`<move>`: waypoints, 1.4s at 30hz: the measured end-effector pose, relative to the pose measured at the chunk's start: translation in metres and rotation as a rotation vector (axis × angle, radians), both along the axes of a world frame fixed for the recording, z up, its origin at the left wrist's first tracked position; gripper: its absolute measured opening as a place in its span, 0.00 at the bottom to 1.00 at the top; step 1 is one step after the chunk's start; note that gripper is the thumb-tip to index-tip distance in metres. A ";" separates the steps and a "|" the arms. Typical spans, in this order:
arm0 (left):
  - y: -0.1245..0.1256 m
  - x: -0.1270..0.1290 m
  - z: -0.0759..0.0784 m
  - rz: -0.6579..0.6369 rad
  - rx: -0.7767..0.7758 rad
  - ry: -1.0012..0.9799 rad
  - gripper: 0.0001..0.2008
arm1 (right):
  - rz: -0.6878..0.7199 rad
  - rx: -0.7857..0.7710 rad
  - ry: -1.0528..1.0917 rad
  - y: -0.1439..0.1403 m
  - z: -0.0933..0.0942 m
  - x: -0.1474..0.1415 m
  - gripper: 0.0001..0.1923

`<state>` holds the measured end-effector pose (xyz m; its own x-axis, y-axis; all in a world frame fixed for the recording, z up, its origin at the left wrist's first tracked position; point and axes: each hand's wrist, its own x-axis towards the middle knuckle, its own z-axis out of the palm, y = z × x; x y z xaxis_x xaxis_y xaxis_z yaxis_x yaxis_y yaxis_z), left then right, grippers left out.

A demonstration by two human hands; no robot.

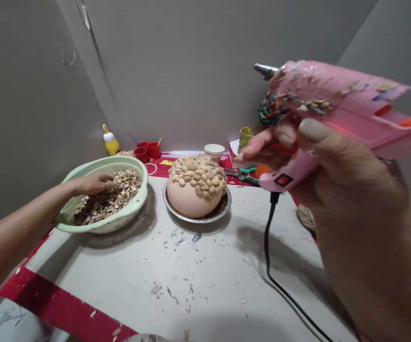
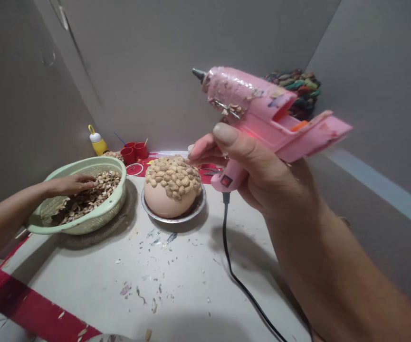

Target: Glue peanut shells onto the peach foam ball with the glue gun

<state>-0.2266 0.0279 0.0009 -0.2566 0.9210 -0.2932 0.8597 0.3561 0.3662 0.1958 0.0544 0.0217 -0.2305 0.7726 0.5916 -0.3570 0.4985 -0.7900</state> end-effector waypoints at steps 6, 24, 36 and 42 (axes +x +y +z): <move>-0.002 0.023 0.004 -0.074 -0.019 -0.236 0.38 | -0.009 0.009 -0.001 0.000 0.000 0.000 0.18; 0.012 0.061 0.005 -0.331 0.199 0.017 0.20 | 0.017 -0.001 -0.074 -0.002 -0.001 0.003 0.20; 0.018 0.026 0.007 -0.327 0.108 0.186 0.10 | 0.025 0.089 -0.090 0.004 -0.004 0.009 0.15; 0.012 -0.001 0.024 -0.145 0.159 0.092 0.13 | 0.003 0.031 -0.107 -0.001 -0.004 0.010 0.14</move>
<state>-0.2273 0.0398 0.0246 -0.1371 0.9828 -0.1234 0.9299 0.1707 0.3259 0.2060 0.0531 0.0178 -0.2959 0.7539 0.5867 -0.2723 0.5221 -0.8082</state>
